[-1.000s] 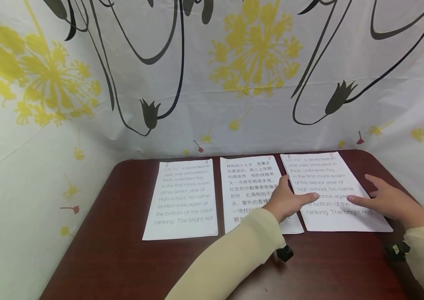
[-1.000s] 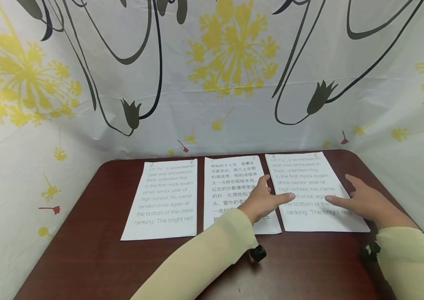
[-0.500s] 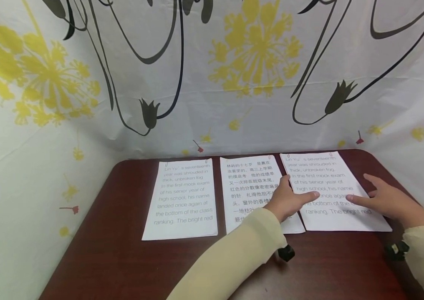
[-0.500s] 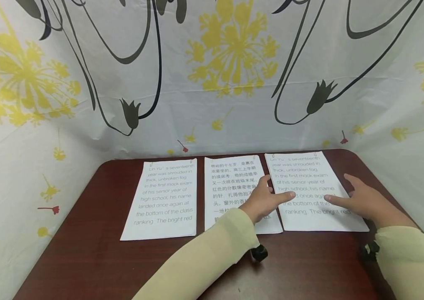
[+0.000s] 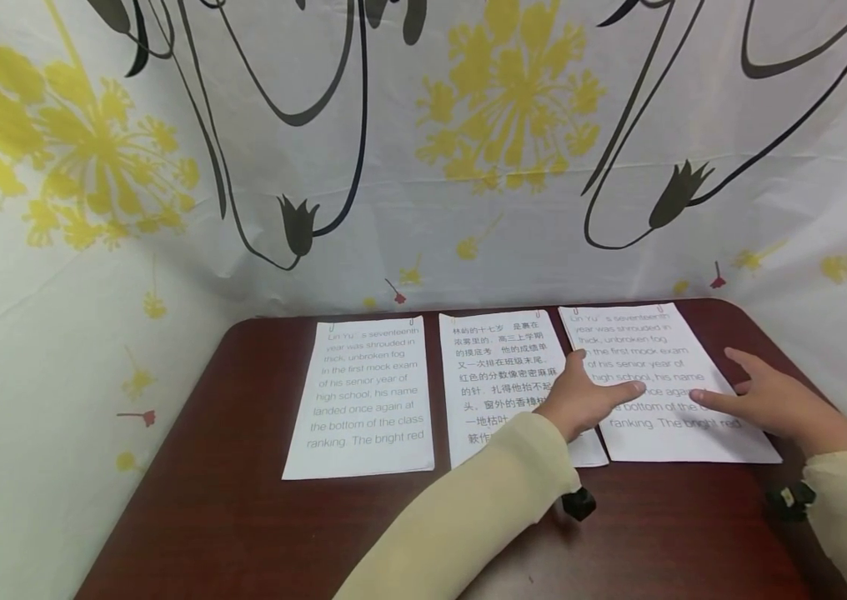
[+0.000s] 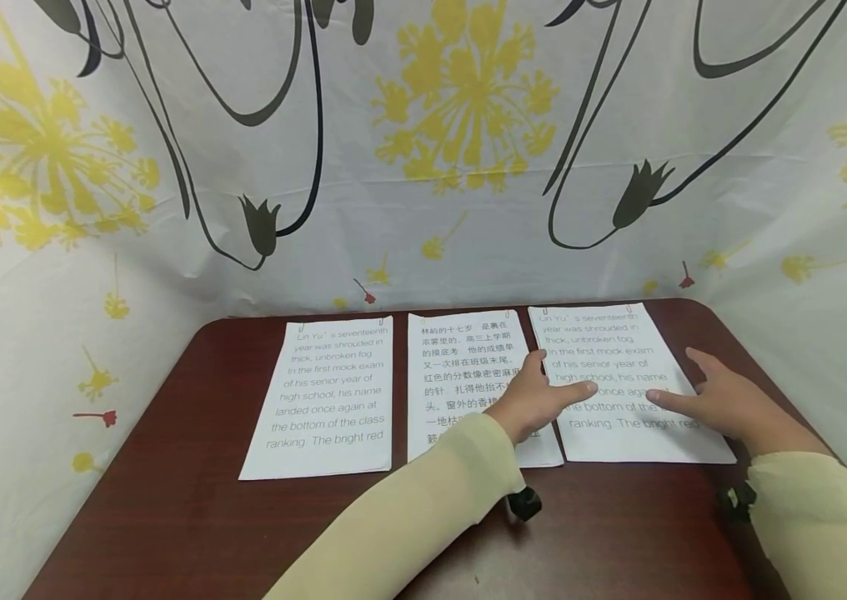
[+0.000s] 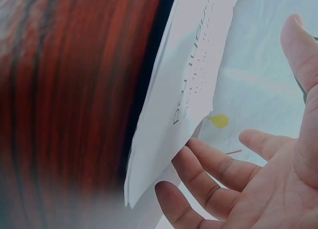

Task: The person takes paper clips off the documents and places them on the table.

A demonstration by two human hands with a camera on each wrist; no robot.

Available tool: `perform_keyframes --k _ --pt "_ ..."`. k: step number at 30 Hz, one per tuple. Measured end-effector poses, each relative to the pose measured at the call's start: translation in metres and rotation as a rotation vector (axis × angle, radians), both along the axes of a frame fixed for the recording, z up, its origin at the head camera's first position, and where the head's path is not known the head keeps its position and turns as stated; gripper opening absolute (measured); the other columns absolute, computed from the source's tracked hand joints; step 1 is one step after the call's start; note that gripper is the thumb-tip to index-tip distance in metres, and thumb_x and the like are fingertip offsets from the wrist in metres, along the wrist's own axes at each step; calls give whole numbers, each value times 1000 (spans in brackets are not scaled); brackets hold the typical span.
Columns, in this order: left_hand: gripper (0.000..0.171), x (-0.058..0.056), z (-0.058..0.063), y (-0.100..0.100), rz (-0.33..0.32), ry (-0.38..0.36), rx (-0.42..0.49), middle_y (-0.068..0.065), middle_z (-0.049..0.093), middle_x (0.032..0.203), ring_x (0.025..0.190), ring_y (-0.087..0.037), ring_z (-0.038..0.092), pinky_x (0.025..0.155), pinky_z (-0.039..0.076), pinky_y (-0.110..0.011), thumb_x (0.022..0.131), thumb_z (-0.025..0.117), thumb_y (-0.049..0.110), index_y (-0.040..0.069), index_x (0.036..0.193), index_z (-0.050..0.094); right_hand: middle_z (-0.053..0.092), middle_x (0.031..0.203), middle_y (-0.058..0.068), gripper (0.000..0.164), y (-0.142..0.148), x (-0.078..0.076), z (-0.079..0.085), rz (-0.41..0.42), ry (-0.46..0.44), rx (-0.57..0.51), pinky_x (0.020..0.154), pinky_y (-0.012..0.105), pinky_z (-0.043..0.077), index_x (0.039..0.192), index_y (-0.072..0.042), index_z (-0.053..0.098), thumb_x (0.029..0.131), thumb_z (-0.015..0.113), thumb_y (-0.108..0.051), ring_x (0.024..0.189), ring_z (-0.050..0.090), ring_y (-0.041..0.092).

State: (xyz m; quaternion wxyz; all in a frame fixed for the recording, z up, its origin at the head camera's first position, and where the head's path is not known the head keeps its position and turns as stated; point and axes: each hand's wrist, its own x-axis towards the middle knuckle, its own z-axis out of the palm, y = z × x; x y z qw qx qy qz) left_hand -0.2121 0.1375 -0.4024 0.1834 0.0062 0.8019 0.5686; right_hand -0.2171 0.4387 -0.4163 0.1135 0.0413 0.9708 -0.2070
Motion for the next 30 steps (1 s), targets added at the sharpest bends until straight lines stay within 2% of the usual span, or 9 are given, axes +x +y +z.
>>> perform_keyframes --k 4,7,10,14,17,24,28,30 --pt "93 -2 1 1 17 -13 46 -1 53 155 135 -15 55 112 48 -40 86 81 56 28 163 35 41 133 57 128 -1 0 1 -3 3 2 76 62 60 155 22 2 91 72 -65 109 58 65" --pt "89 -4 0 -1 39 -25 125 -2 58 144 127 -14 58 111 49 -38 89 81 51 21 160 38 42 132 57 129 -1 0 1 -4 6 0 75 60 61 155 22 2 91 73 -65 108 59 64" --pt "88 -5 -5 -2 53 -35 164 -4 58 143 129 -17 58 112 48 -39 89 81 49 17 159 39 43 130 57 130 -1 0 1 -6 4 -5 73 57 61 155 21 1 90 73 -65 105 61 62" --pt "91 -6 -8 -2 56 -46 164 -6 52 153 139 -20 54 116 46 -42 89 80 50 16 161 37 45 127 56 128 -3 2 4 -6 14 -3 73 54 59 155 22 2 91 73 -63 101 62 58" --pt "91 -7 -9 -1 51 -53 178 -7 53 152 138 -22 54 116 46 -42 90 80 50 15 162 37 46 125 55 125 -5 3 6 -5 27 1 74 54 57 155 22 3 92 73 -61 101 61 57" --pt "93 -7 -10 2 64 -100 152 -5 45 162 144 -25 51 116 46 -48 88 80 54 19 163 36 42 128 56 124 -2 2 3 -17 72 12 80 62 54 154 23 5 93 71 -62 107 56 62" --pt "92 -7 -10 3 66 -129 189 -8 47 160 124 -28 68 113 50 -49 90 81 51 18 163 36 36 134 56 123 3 1 1 -32 90 -11 86 68 51 156 21 3 95 69 -63 115 49 65" --pt "91 -7 -9 4 68 -144 214 -10 48 159 110 -29 74 111 52 -50 90 81 49 17 163 36 36 135 56 120 4 0 1 -34 106 -20 86 66 51 157 20 3 96 69 -60 117 48 65"
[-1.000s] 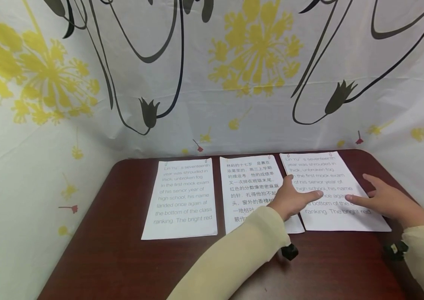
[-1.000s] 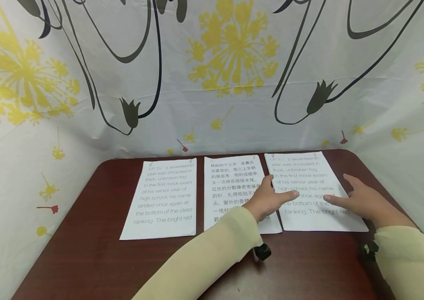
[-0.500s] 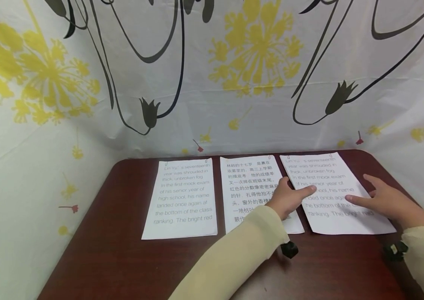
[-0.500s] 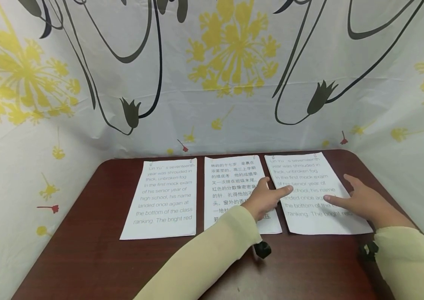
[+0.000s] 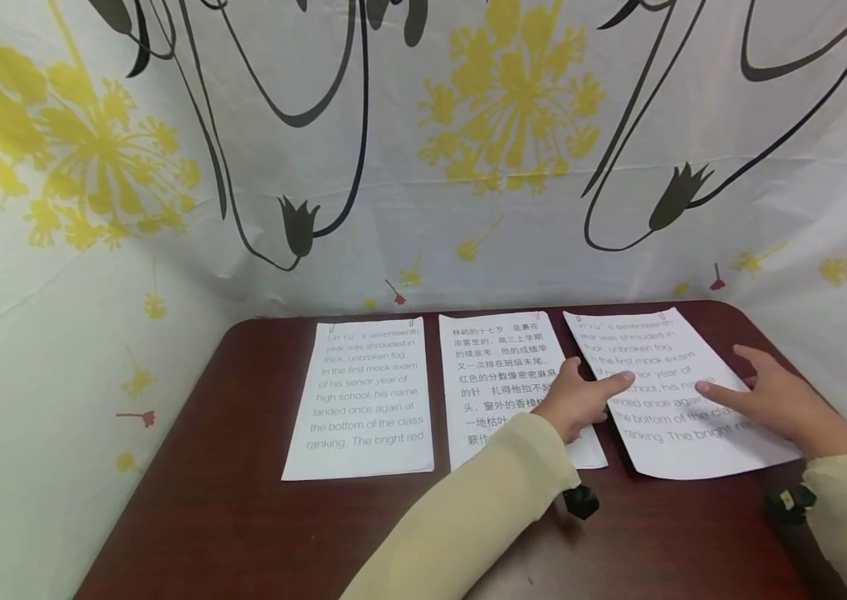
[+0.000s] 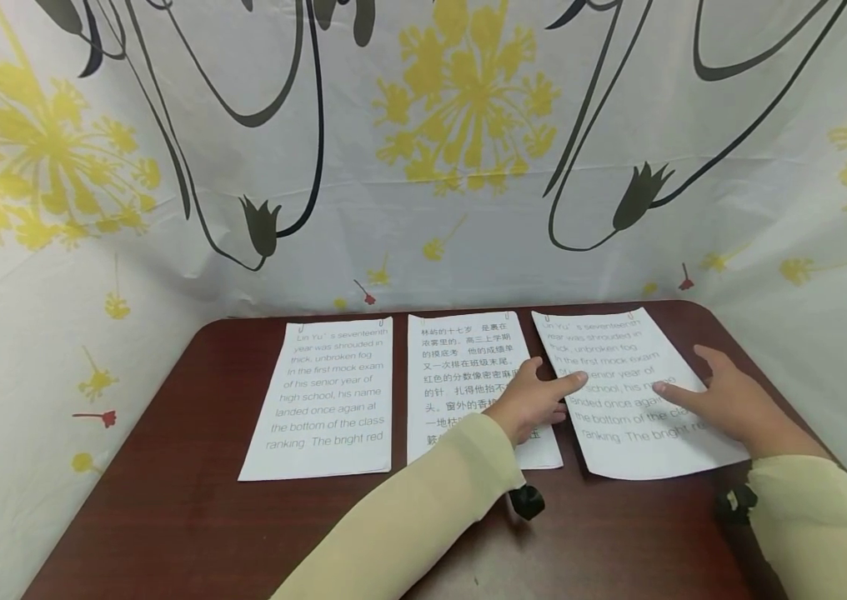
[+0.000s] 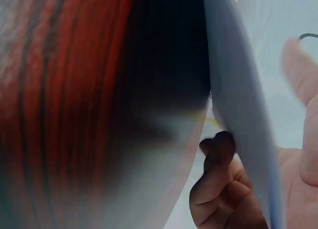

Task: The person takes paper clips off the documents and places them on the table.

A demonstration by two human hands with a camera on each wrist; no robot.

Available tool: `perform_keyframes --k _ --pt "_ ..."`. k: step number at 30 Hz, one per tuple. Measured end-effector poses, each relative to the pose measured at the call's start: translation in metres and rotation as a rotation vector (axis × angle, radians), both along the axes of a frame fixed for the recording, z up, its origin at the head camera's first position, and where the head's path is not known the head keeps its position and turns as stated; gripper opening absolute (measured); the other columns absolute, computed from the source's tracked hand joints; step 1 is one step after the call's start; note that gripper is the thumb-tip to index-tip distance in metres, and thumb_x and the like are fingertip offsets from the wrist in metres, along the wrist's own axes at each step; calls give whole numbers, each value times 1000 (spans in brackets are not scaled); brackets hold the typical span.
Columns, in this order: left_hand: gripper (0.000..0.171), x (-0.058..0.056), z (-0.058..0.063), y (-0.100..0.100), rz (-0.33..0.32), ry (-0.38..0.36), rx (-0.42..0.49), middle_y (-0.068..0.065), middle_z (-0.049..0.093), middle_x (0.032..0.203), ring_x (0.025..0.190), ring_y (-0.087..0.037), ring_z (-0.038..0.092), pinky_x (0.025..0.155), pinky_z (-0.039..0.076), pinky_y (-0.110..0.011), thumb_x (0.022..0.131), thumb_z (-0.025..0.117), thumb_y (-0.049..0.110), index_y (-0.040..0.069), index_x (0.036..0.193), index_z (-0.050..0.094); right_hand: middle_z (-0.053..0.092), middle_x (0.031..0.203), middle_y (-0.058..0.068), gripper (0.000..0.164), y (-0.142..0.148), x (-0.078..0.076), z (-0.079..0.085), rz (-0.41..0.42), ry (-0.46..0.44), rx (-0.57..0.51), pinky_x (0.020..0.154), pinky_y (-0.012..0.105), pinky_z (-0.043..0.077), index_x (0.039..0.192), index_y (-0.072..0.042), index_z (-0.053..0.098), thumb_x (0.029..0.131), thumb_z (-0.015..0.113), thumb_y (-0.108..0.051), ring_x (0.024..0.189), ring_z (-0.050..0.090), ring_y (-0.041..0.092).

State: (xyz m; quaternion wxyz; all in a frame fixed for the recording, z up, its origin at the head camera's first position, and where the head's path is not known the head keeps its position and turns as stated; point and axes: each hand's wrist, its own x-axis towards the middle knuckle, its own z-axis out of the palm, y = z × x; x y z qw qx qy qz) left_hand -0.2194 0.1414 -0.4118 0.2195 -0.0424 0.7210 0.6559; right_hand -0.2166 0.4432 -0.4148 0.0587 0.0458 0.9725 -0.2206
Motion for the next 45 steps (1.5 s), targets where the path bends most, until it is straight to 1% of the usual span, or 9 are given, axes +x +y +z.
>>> perform_keyframes --k 5,10,13,19,28,31,36,38,45 --pt "90 1 -1 2 1 -5 47 -13 50 156 97 -25 76 105 57 -47 91 82 43 14 163 35 44 128 54 108 3 2 2 8 29 -20 73 43 50 158 18 8 97 75 -41 108 55 60" --pt "87 2 -1 4 -10 26 81 -15 51 151 92 -21 73 92 63 -39 93 81 34 8 162 35 44 127 53 100 0 4 4 2 31 -35 70 38 51 159 16 11 92 77 -20 102 59 55" --pt "87 2 -1 4 -14 27 65 -14 51 153 92 -22 74 92 62 -38 93 81 34 9 163 35 45 127 52 98 -1 6 4 -12 21 -40 67 37 52 159 15 11 91 75 -14 96 63 50" --pt "88 2 -4 4 -33 28 24 -13 47 160 96 -28 76 100 59 -39 92 81 34 13 164 34 46 126 50 93 -3 7 3 -34 18 -46 63 29 47 160 14 12 92 72 -8 90 65 44" --pt "84 -3 -6 8 -30 38 54 -12 53 152 89 -18 72 87 63 -34 93 80 24 14 164 35 51 123 48 85 -5 6 4 -42 39 -87 61 32 51 159 15 18 93 68 -4 82 66 34" --pt "83 -3 -5 7 -36 43 64 -12 58 142 86 -15 70 85 62 -33 95 79 22 13 164 34 51 126 48 84 -6 6 5 -47 37 -106 61 33 53 159 14 18 94 67 -5 82 67 33" --pt "80 -3 -4 4 -45 79 90 -8 66 117 87 -13 69 82 62 -32 97 76 19 16 164 34 48 135 49 84 -5 7 6 -37 71 -105 65 27 48 161 13 20 95 68 -8 95 66 42" --pt "79 -3 -4 2 -55 104 75 -6 67 116 88 -13 70 83 61 -31 97 75 20 19 165 33 49 137 49 84 -5 7 6 -37 90 -100 65 25 46 161 11 21 95 68 -9 95 67 40" --pt "81 -6 -6 -2 -55 161 7 -1 67 116 85 -13 71 82 59 -29 98 75 25 26 166 31 52 137 47 84 -8 8 5 -43 127 -150 60 23 49 164 6 20 97 68 -9 82 65 13"
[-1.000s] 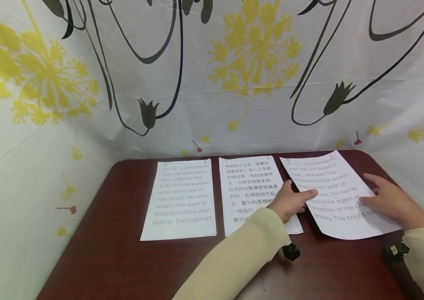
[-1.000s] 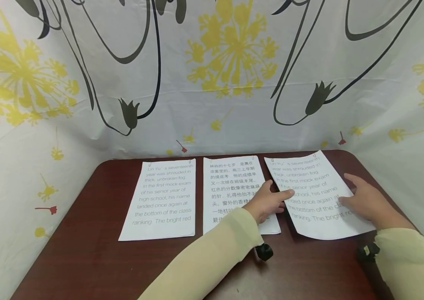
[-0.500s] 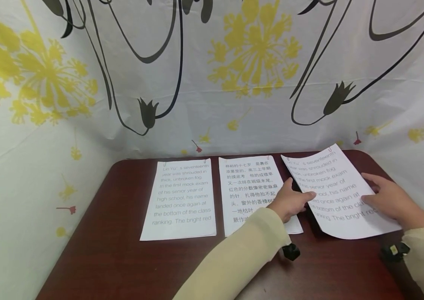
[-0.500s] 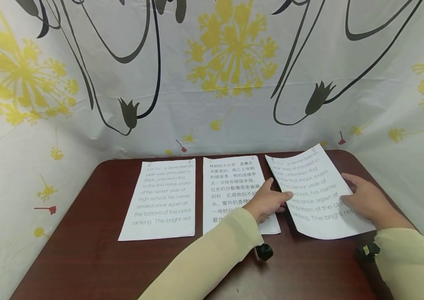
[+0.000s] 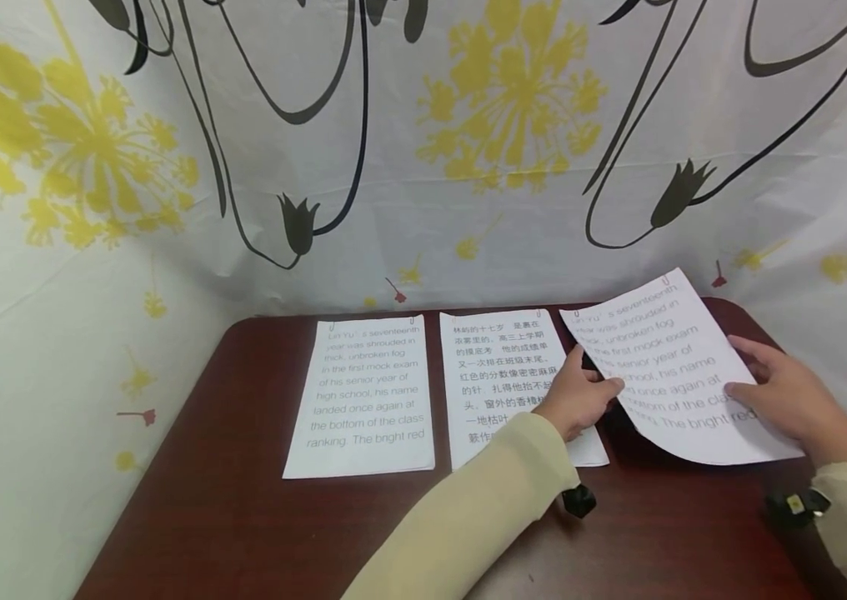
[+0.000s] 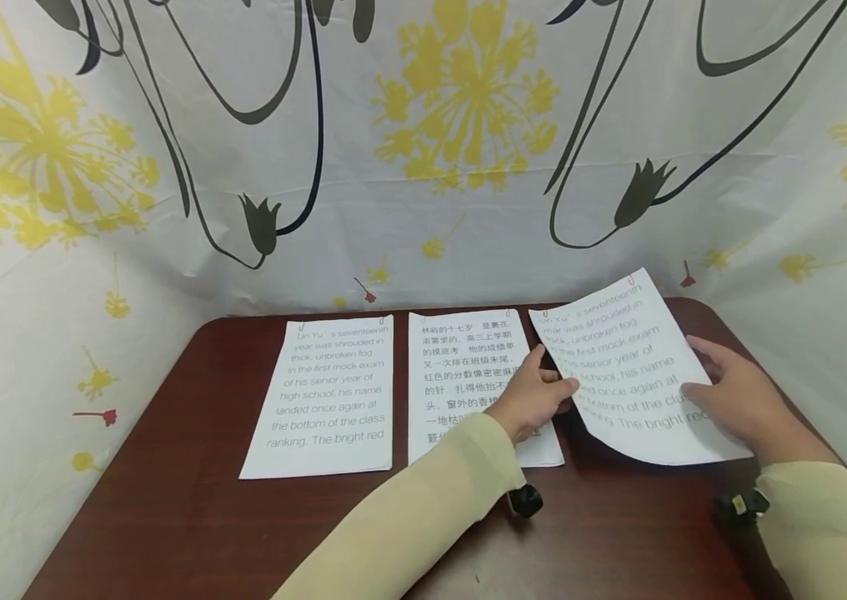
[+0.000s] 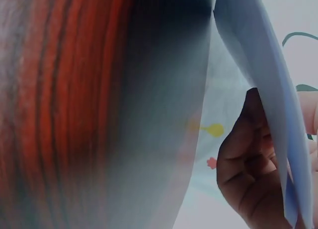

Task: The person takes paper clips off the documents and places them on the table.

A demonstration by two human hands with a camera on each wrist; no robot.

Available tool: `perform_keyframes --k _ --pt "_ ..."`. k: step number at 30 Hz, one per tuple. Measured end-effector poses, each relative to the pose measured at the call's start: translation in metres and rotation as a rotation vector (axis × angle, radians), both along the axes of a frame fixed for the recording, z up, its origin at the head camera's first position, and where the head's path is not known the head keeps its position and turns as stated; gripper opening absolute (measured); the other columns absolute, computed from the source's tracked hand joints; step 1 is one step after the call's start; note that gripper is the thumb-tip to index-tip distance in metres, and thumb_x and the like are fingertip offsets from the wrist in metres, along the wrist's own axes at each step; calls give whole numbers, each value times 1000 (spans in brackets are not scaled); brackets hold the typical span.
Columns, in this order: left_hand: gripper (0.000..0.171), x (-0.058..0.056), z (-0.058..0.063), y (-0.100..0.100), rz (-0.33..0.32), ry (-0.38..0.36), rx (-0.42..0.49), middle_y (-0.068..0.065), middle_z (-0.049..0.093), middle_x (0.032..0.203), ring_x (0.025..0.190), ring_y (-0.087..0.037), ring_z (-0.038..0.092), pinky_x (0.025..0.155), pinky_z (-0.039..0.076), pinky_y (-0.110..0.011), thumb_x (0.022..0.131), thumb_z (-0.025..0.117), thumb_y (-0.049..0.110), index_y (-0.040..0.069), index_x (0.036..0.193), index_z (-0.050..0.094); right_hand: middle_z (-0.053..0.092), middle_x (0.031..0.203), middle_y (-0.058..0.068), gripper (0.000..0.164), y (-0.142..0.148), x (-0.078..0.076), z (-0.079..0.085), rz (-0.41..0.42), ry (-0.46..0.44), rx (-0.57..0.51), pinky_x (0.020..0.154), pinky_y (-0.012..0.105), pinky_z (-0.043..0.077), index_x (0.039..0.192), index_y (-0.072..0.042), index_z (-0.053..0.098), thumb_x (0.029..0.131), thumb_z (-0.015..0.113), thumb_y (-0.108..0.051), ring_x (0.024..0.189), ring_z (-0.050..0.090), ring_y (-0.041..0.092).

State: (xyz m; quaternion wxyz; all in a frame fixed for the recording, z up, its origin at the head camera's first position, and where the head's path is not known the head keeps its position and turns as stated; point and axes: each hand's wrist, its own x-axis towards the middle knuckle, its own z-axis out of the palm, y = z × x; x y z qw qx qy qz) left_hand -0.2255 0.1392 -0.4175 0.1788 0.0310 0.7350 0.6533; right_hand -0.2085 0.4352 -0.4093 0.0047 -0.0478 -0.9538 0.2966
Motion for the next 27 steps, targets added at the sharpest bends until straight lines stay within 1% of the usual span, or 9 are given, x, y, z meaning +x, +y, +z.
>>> perform_keyframes --k 5,7,11,16,21,22,24,25,27 --pt "82 -1 0 -3 6 10 -48 -1 67 127 94 -12 70 92 58 -33 99 74 33 27 168 28 53 135 46 83 -4 3 1 -11 52 -35 59 22 51 165 3 20 99 68 -9 77 62 2" --pt "81 -2 -1 -3 14 12 -75 -1 65 132 103 -13 69 97 57 -35 100 72 35 28 168 28 53 135 45 82 -6 5 2 -20 64 -43 59 23 51 166 1 20 100 68 -10 76 62 1" --pt "80 -4 0 -5 32 24 -94 2 66 129 103 -10 66 101 53 -34 101 70 36 28 168 26 52 136 43 82 -9 7 2 -35 66 -59 58 25 52 167 -2 18 102 66 -14 75 64 4" --pt "81 -8 2 -7 68 44 -20 4 66 118 85 -6 64 96 53 -29 102 68 30 27 169 23 54 135 40 82 -14 8 3 -36 83 -98 58 27 55 168 -4 17 104 66 -16 75 65 5" --pt "82 -14 7 -12 88 80 36 3 66 128 85 -8 68 92 56 -29 103 67 26 33 170 18 54 134 39 82 -21 11 3 -24 107 -162 58 29 58 168 -4 17 104 66 -16 75 66 4" --pt "82 -15 8 -13 91 85 37 2 65 134 92 -8 69 94 56 -29 103 66 27 35 169 18 54 134 38 82 -23 12 3 -23 109 -177 59 30 59 168 -4 16 104 66 -16 75 67 4" --pt "82 -17 11 -17 85 93 62 1 61 144 97 -9 70 96 57 -30 104 65 26 37 169 16 58 130 34 82 -27 13 4 -14 117 -200 59 31 59 169 -6 16 104 66 -16 75 68 6" --pt "82 -18 12 -19 83 91 77 1 58 148 99 -10 71 95 58 -31 104 64 26 39 169 16 62 124 28 82 -29 13 5 -10 126 -212 59 31 59 169 -6 17 104 66 -16 75 68 6" --pt "82 -21 15 -23 68 97 113 1 54 154 100 -9 72 94 60 -31 105 62 24 41 169 13 70 112 8 82 -34 14 7 -2 146 -237 58 30 59 169 -8 19 103 67 -13 74 69 7"
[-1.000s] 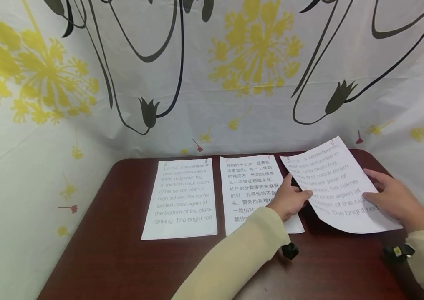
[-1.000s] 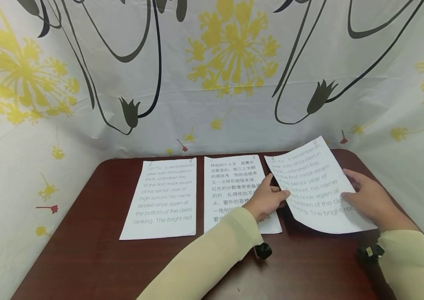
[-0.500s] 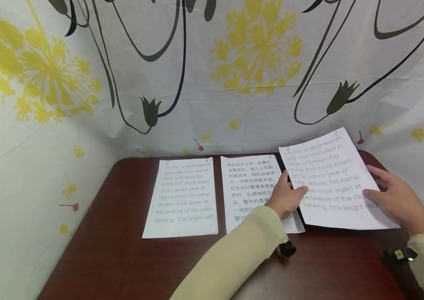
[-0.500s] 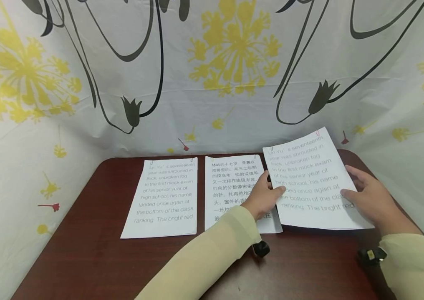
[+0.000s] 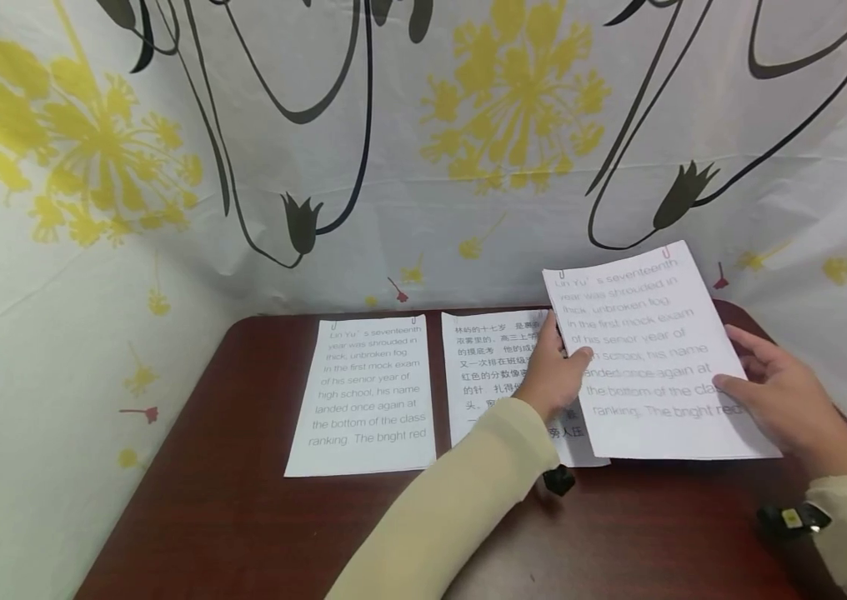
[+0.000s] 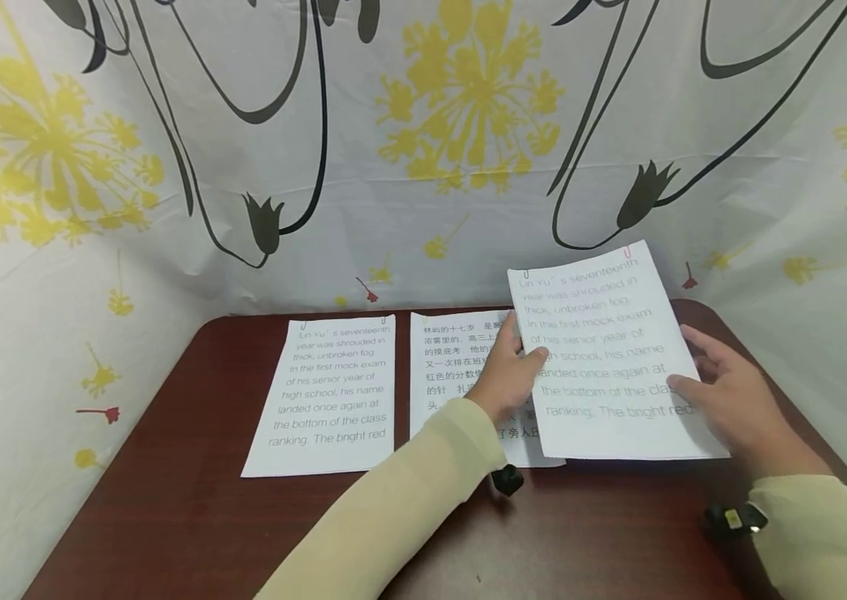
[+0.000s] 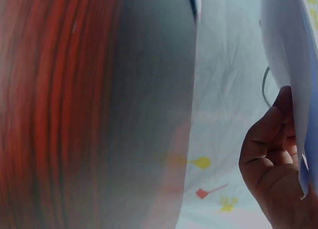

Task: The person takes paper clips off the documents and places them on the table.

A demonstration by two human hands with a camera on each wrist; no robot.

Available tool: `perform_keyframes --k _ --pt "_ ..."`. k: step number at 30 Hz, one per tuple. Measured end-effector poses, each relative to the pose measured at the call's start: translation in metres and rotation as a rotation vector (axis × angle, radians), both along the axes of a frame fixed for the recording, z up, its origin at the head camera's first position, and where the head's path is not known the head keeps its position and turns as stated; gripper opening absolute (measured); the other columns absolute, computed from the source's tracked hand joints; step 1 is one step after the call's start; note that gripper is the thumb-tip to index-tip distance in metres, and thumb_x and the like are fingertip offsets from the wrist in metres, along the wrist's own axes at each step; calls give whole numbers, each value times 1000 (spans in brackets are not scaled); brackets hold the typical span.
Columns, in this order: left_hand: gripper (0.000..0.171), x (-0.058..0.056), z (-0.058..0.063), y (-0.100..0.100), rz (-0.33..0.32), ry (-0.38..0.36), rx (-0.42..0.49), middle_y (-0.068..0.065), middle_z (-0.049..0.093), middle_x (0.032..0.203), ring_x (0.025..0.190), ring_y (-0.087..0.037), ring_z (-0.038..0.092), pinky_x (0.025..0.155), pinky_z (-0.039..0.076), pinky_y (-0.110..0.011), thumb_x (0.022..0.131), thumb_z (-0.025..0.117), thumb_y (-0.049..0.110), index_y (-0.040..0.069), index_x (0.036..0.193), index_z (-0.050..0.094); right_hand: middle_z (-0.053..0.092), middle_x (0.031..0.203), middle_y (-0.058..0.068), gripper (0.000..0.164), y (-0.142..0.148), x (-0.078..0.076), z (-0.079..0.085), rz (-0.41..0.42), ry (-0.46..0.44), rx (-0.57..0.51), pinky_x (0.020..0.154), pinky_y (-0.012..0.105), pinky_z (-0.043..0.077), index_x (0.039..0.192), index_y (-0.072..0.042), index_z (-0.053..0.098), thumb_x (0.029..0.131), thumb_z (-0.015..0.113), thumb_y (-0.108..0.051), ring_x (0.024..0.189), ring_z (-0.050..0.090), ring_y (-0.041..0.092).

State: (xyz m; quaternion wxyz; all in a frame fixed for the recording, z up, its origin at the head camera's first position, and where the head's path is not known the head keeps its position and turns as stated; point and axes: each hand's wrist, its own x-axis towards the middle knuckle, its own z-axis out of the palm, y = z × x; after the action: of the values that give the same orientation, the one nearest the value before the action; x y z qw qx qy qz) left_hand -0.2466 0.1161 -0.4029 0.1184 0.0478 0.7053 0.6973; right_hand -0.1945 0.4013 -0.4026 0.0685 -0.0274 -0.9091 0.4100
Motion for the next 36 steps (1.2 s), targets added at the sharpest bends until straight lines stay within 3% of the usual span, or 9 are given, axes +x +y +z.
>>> perform_keyframes --k 3,5,12,15,19,24,31,34,36 --pt "83 -3 3 -7 -22 23 46 3 53 155 93 -9 73 87 62 -30 106 58 22 44 169 9 66 95 -19 81 -8 1 2 13 30 -49 58 31 59 169 -12 23 102 68 -10 73 71 8" --pt "83 -6 4 -11 -25 36 57 2 51 157 93 -8 73 87 62 -29 107 57 22 45 168 7 62 92 -26 82 -13 3 4 2 28 -60 58 32 60 170 -18 24 102 69 -12 73 71 9" --pt "86 -16 11 -25 -3 87 42 4 61 139 89 -9 73 83 62 -29 108 57 21 49 167 2 61 109 -5 82 -31 9 6 -38 20 -22 59 32 59 170 -22 23 103 70 -22 78 69 8" --pt "87 -20 15 -34 4 106 59 5 63 131 86 -11 75 80 62 -29 108 57 21 51 166 -1 63 104 -15 82 -38 10 8 -17 46 -75 59 30 60 170 -21 24 102 70 -16 77 69 6" --pt "88 -25 22 -44 9 141 56 2 63 137 87 -13 76 83 64 -32 108 57 21 54 164 -4 63 97 -25 82 -47 12 11 8 60 -135 58 31 61 170 -23 25 102 70 -12 76 72 6" --pt "90 -26 31 -54 39 185 -2 4 41 164 101 -7 68 114 49 -41 109 57 24 58 162 -6 62 103 -23 81 -59 15 13 11 46 -146 60 32 62 170 -27 23 103 69 -16 79 73 7" --pt "95 -23 42 -71 59 219 43 1 53 145 96 -13 72 107 54 -43 108 58 19 67 156 -8 65 107 -20 81 -73 20 16 60 116 -225 60 29 62 169 -22 27 101 68 -5 81 72 4" --pt "96 -24 47 -77 70 251 41 2 46 155 106 -10 66 118 43 -45 108 58 17 66 157 -8 67 108 -19 82 -78 23 17 91 159 -268 58 27 62 168 -20 30 99 68 1 80 72 4" --pt "96 -24 49 -82 78 260 48 2 46 155 105 -10 68 117 45 -44 108 58 16 67 157 -8 67 109 -17 81 -82 25 18 111 174 -272 59 28 62 168 -21 30 100 68 1 81 72 4"
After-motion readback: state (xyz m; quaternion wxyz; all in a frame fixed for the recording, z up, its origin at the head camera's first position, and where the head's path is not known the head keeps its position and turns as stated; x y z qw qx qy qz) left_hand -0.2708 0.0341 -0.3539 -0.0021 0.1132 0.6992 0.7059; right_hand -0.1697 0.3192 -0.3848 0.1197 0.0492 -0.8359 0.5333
